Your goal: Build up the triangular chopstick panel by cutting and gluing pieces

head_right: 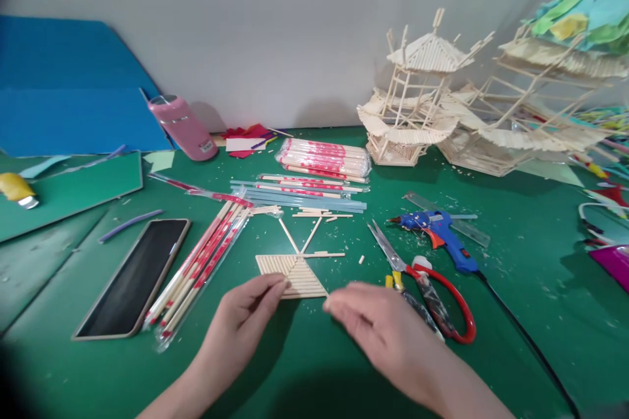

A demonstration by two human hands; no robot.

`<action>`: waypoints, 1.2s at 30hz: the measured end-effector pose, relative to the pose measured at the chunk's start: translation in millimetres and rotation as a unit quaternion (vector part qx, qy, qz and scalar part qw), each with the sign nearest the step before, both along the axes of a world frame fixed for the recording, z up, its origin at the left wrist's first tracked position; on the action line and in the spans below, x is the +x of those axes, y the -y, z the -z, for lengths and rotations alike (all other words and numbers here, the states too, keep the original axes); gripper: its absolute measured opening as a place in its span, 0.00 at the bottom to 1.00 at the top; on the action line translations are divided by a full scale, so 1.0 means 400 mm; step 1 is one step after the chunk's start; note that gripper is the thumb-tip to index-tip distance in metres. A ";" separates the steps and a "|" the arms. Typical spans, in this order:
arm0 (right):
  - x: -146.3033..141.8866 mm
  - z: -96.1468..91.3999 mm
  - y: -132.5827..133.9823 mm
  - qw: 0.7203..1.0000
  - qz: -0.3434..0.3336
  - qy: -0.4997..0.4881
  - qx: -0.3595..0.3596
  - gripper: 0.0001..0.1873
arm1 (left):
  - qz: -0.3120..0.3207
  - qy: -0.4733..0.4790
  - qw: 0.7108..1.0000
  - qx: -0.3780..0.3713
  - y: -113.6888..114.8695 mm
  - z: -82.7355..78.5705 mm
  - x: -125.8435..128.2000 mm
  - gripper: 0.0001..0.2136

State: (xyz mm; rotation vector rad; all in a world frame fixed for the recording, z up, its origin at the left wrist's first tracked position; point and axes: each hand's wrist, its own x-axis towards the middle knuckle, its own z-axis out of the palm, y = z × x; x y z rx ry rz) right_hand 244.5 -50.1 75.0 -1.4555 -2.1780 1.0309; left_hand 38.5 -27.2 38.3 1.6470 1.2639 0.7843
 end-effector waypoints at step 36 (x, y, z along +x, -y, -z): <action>-0.095 0.121 0.040 0.962 -0.040 0.004 0.271 0.07 | 0.215 -0.119 0.968 -0.055 0.067 0.023 -0.037 0.11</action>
